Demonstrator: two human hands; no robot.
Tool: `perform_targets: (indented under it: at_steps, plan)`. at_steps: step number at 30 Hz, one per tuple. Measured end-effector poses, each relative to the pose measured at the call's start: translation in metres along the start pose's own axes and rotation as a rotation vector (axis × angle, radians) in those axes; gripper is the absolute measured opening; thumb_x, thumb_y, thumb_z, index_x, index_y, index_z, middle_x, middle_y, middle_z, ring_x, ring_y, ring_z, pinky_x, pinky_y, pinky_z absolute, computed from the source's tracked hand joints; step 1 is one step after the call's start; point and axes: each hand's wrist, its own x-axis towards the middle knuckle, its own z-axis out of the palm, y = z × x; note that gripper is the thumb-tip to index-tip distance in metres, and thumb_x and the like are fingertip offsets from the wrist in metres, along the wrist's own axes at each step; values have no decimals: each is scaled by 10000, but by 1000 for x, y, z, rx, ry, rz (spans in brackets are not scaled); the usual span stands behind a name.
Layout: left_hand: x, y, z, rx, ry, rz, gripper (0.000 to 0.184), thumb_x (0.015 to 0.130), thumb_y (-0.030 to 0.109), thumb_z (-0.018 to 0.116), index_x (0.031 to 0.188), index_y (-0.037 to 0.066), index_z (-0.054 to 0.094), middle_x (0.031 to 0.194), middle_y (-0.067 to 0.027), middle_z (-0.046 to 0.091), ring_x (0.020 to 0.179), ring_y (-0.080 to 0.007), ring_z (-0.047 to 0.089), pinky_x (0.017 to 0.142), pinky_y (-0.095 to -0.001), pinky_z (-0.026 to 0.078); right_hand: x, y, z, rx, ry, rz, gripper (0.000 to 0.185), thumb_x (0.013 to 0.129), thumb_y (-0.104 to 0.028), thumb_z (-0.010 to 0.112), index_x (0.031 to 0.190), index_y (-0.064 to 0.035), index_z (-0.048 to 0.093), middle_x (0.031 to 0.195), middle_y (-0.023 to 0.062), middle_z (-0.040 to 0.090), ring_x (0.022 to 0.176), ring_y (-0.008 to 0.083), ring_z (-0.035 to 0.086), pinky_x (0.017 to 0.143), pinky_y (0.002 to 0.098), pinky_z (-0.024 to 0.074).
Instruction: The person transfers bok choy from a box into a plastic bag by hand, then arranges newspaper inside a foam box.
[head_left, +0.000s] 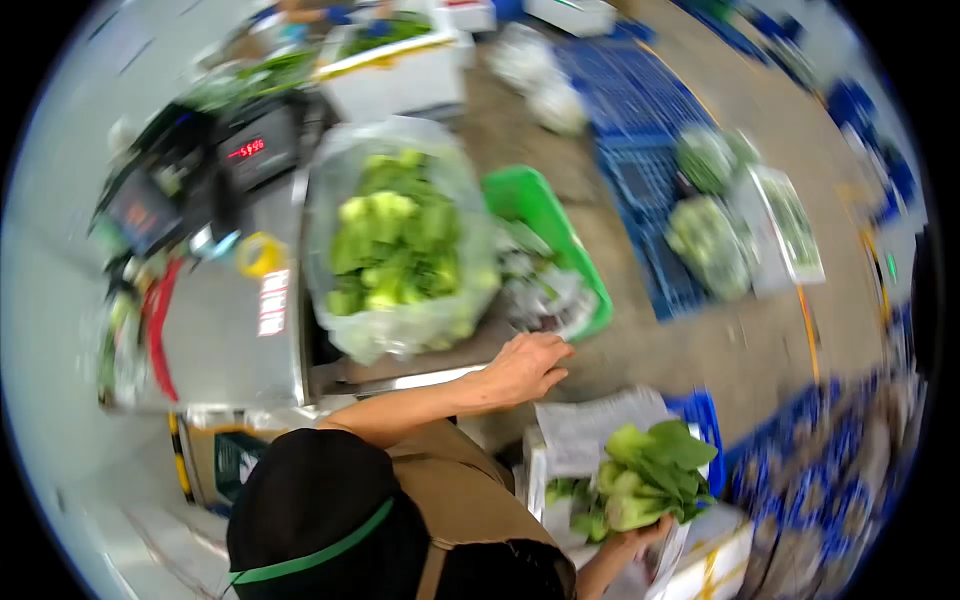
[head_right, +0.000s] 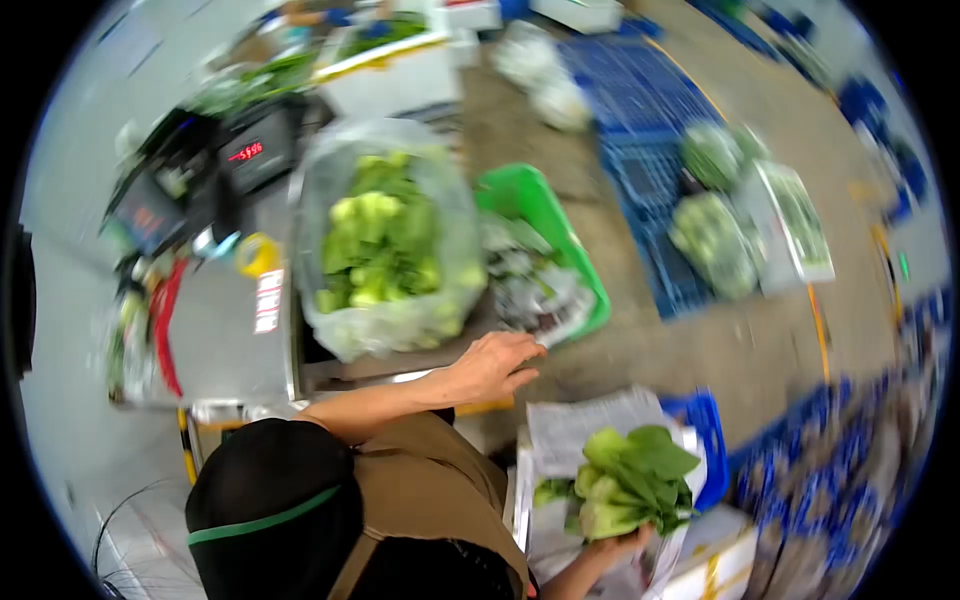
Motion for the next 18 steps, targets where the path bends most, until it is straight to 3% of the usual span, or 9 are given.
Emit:
perform_targets:
  at_steps: [2, 3, 5, 7, 9, 12, 15, 17, 18]
  plan:
    - [-6, -33, -62, 198, 302, -53, 345, 742, 68, 647, 1078, 35, 576, 1046, -158, 588, 966, -356, 572, 827, -457, 457, 28, 31, 39, -551, -390, -244, 669, 732, -259, 559, 1338, -7, 432, 1326, 174, 490, 1188, 363, 493, 1029, 515, 389]
    - [-13, -45, -98, 296, 449, -69, 369, 725, 42, 632, 1089, 38, 569, 1047, -165, 578, 961, -363, 567, 826, -468, 450, 35, 31, 73, -233, -339, 147, 687, 715, -254, 568, 1340, -7, 426, 1321, 179, 491, 1189, 367, 491, 1025, 515, 394]
    - [-9, -97, -146, 614, 661, -100, 632, 675, 76, 736, 1258, 104, 492, 1237, -197, 482, 1133, -391, 482, 903, -493, 408, 44, 63, 152, -197, -407, 297, 742, 648, -185, 620, 1345, -36, 414, 1314, 192, 471, 1185, 383, 484, 1006, 529, 408]
    - [-8, -119, -209, 844, 732, -227, 777, 646, 83, 760, 1345, 163, 430, 1316, -199, 405, 1218, -405, 394, 948, -548, 347, 62, 99, 207, -281, -520, 399, 772, 559, -73, 605, 1312, -49, 438, 1292, 182, 483, 1186, 391, 476, 1010, 533, 407]
    - [2, -159, -251, 878, 804, -297, 865, 625, 84, 779, 1388, 213, 392, 1369, -184, 346, 1282, -411, 307, 958, -598, 292, 70, 144, 265, -295, -612, 478, 796, 500, -21, 580, 1285, -35, 454, 1246, 172, 510, 1164, 399, 488, 998, 546, 415]
    - [25, -202, -306, 895, 883, -241, 761, 665, 118, 768, 1344, 199, 433, 1326, -160, 430, 1251, -376, 386, 974, -556, 303, 90, 219, 330, -364, -735, 653, 826, 471, 37, 608, 1283, -7, 464, 1229, 156, 539, 1167, 374, 489, 1023, 511, 396]
    - [58, -255, -346, 526, 741, -216, 437, 764, 151, 701, 1181, 129, 571, 1141, -180, 596, 1091, -358, 549, 919, -493, 396, 99, 304, 400, -498, -884, 804, 827, 572, 104, 686, 1336, -7, 389, 1202, 182, 548, 1110, 338, 542, 962, 459, 455]
    - [74, -257, -364, 389, 720, -275, 235, 821, 164, 635, 1038, 74, 621, 977, -193, 639, 945, -369, 602, 837, -466, 446, 111, 357, 430, -650, -911, 802, 828, 620, 141, 654, 1363, 7, 312, 1196, 202, 538, 1059, 333, 571, 896, 446, 502]
    - [80, -256, -371, 318, 709, -304, 176, 850, 171, 603, 967, 47, 645, 896, -200, 661, 872, -374, 629, 795, -452, 471, 114, 381, 444, -705, -957, 787, 764, 641, 128, 655, 1334, 20, 353, 1157, 193, 561, 1019, 309, 593, 880, 416, 508]
